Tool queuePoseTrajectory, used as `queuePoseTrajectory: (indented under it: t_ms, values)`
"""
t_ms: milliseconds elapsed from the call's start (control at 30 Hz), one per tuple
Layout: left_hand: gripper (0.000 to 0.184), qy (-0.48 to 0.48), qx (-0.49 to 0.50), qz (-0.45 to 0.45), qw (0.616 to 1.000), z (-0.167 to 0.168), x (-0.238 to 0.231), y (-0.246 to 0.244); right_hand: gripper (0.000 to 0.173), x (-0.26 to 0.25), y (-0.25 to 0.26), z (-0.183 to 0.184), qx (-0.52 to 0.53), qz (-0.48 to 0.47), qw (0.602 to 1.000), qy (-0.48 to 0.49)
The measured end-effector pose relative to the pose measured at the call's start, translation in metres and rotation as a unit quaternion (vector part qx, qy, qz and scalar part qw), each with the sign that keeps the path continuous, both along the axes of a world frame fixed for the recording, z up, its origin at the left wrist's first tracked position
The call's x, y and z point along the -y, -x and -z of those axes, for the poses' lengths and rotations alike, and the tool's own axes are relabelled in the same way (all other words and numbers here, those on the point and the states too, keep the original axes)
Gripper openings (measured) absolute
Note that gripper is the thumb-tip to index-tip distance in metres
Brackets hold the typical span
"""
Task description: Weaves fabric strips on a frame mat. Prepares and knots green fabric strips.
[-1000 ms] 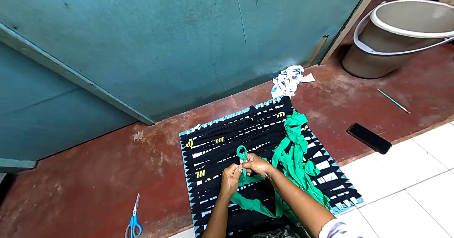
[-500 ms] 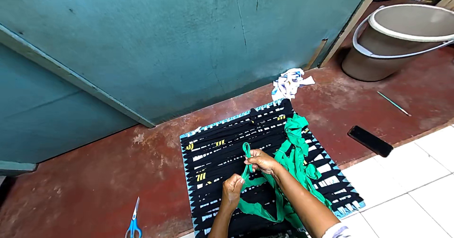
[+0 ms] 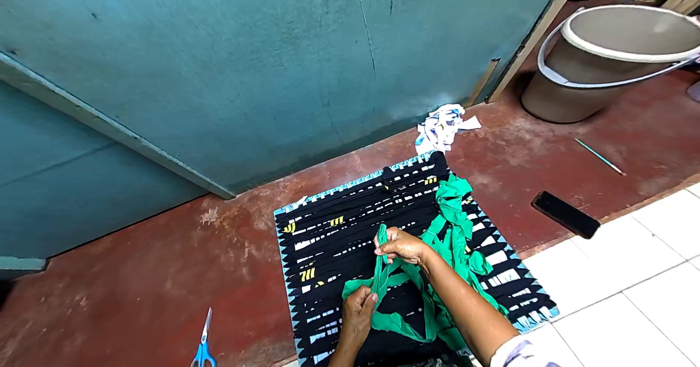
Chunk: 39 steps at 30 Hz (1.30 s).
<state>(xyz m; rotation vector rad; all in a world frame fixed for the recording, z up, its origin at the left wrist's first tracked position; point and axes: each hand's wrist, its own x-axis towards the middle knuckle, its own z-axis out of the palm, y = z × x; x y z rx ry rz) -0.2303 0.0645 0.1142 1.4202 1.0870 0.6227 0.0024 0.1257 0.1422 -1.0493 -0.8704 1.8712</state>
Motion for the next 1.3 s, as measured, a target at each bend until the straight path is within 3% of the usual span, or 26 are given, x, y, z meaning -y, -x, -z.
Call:
queuePoseTrajectory:
  t_ms: [167,267,367,500,633,800,867,933,1033,1133,1300]
  values:
    - [0.042,0.013,0.007,-0.032,0.999,-0.014,-0.028,-0.004,0.011,0.009,0.005,0.003,-0.014,-0.125,0.988,-0.086]
    - [0.041,0.030,0.082,-0.039,0.995,-0.027,-0.047,-0.012,0.010,0.012,0.011,0.008,-0.015,-0.174,0.979,-0.104]
    - [0.037,0.052,0.161,0.012,0.985,-0.034,-0.060,-0.016,0.008,0.011,0.015,0.012,-0.005,-0.189,0.976,-0.112]
    - [0.017,0.085,0.194,0.002,0.977,-0.034,-0.065,-0.020,0.010,0.010,0.019,0.021,-0.007,-0.170,0.978,-0.120]
    - [0.015,0.073,0.204,-0.049,0.975,-0.031,-0.065,-0.020,0.011,0.010,0.022,0.025,-0.019,-0.139,0.985,-0.099]
    - [0.056,0.146,0.166,-0.068,0.973,-0.021,-0.056,-0.019,0.016,0.011,0.023,0.019,-0.006,-0.051,0.997,-0.065]
    - [0.059,0.155,0.165,-0.061,0.972,-0.013,-0.051,-0.021,0.020,0.010,0.024,0.012,0.041,-0.024,0.997,-0.060]
    - [0.049,0.146,0.165,-0.066,0.973,-0.010,-0.047,-0.022,0.024,0.009,0.024,0.007,0.098,-0.027,0.993,-0.063]
    - [0.017,0.102,0.136,-0.109,0.979,-0.010,-0.046,-0.028,0.033,0.009,0.026,0.008,0.094,-0.020,0.993,-0.061]
    - [0.015,0.035,0.087,-0.123,0.988,-0.010,-0.048,-0.026,0.041,0.009,0.026,0.012,0.053,-0.010,0.998,-0.041]
    - [0.017,-0.119,-0.027,-0.101,0.987,-0.008,-0.046,-0.024,0.021,0.007,0.032,0.010,0.066,0.038,0.997,-0.001]
